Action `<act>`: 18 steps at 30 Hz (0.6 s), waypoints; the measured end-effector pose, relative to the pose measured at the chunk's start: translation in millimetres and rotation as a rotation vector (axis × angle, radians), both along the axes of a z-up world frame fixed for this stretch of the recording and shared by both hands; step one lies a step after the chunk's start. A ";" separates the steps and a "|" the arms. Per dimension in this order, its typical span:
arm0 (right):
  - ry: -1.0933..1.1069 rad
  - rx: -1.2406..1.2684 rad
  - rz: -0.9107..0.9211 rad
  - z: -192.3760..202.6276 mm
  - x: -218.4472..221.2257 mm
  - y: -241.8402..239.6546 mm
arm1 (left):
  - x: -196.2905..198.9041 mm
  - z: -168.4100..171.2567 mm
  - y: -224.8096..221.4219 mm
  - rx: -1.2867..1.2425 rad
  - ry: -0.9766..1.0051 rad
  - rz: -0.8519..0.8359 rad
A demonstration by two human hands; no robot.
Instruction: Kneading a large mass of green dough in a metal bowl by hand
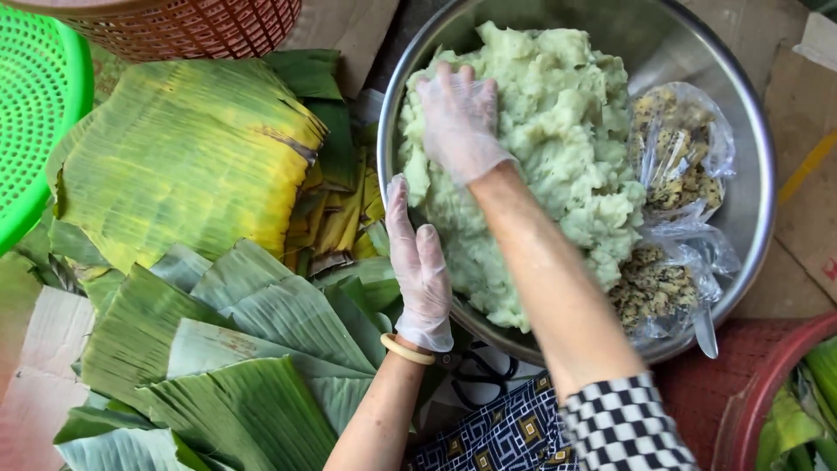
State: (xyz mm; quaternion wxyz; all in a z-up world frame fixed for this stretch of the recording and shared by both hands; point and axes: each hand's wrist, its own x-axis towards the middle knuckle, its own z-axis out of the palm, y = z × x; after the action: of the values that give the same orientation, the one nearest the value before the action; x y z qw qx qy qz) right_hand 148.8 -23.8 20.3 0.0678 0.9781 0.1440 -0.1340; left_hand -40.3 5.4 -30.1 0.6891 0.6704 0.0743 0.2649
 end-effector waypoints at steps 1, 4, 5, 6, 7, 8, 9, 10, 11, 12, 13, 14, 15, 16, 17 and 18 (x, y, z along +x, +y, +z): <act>0.009 0.004 -0.005 0.7 -7.1 6.5 | 1.3 1.5 1.8 0.004 0.009 -0.005; 0.027 -0.204 0.093 -6.2 -46.6 3.3 | -0.6 -2.5 3.8 0.048 0.017 -0.040; -0.078 0.130 0.095 -14.2 -66.5 -9.8 | 1.7 -10.6 5.1 0.068 -0.002 -0.054; -0.191 0.462 0.096 -22.0 -87.8 -22.6 | 3.3 -18.5 5.9 0.088 -0.021 -0.068; -0.206 0.455 0.081 -31.6 -103.6 -39.8 | 5.2 -16.4 4.5 0.083 -0.033 -0.086; -0.323 0.423 0.237 -42.9 -120.2 -56.4 | 6.6 -15.9 3.3 0.090 -0.055 -0.071; -0.427 0.385 0.394 -56.9 -140.5 -72.6 | 4.3 -17.5 2.0 0.094 -0.066 -0.055; -0.428 0.374 0.379 -40.5 -141.7 -91.9 | 5.6 -16.8 1.8 0.086 -0.067 -0.072; -0.386 0.301 0.295 -25.3 -145.5 -109.6 | 4.1 -16.8 2.9 0.164 -0.070 -0.050; -0.343 0.228 0.212 -9.6 -149.0 -126.1 | 3.1 -16.4 5.0 0.242 -0.074 -0.029; -0.341 0.231 0.221 7.2 -140.0 -132.1 | 1.8 -18.7 2.3 0.243 -0.072 -0.019; -0.284 0.131 0.124 25.2 -129.9 -137.3 | 1.3 -19.6 0.4 0.258 -0.079 -0.031; -0.236 0.041 0.018 43.4 -117.1 -140.3 | 5.9 -19.2 2.1 0.284 -0.096 -0.051; -0.243 0.052 0.018 22.7 -97.3 -151.7 | 11.9 -17.2 1.7 0.295 -0.103 -0.049; -0.256 0.154 -0.089 -1.3 -82.4 -163.4 | 11.2 -17.4 0.4 0.297 -0.092 -0.079; -0.268 0.254 -0.198 -25.7 -67.8 -174.6 | 10.6 -17.6 -1.1 0.298 -0.082 -0.109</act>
State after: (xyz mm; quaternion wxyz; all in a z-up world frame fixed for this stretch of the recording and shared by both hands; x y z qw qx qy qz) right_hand 81.0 -198.3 -5.4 -0.0511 0.9972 0.0526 0.0105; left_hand -29.8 4.3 -47.7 0.5978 0.7569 -0.0305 0.2623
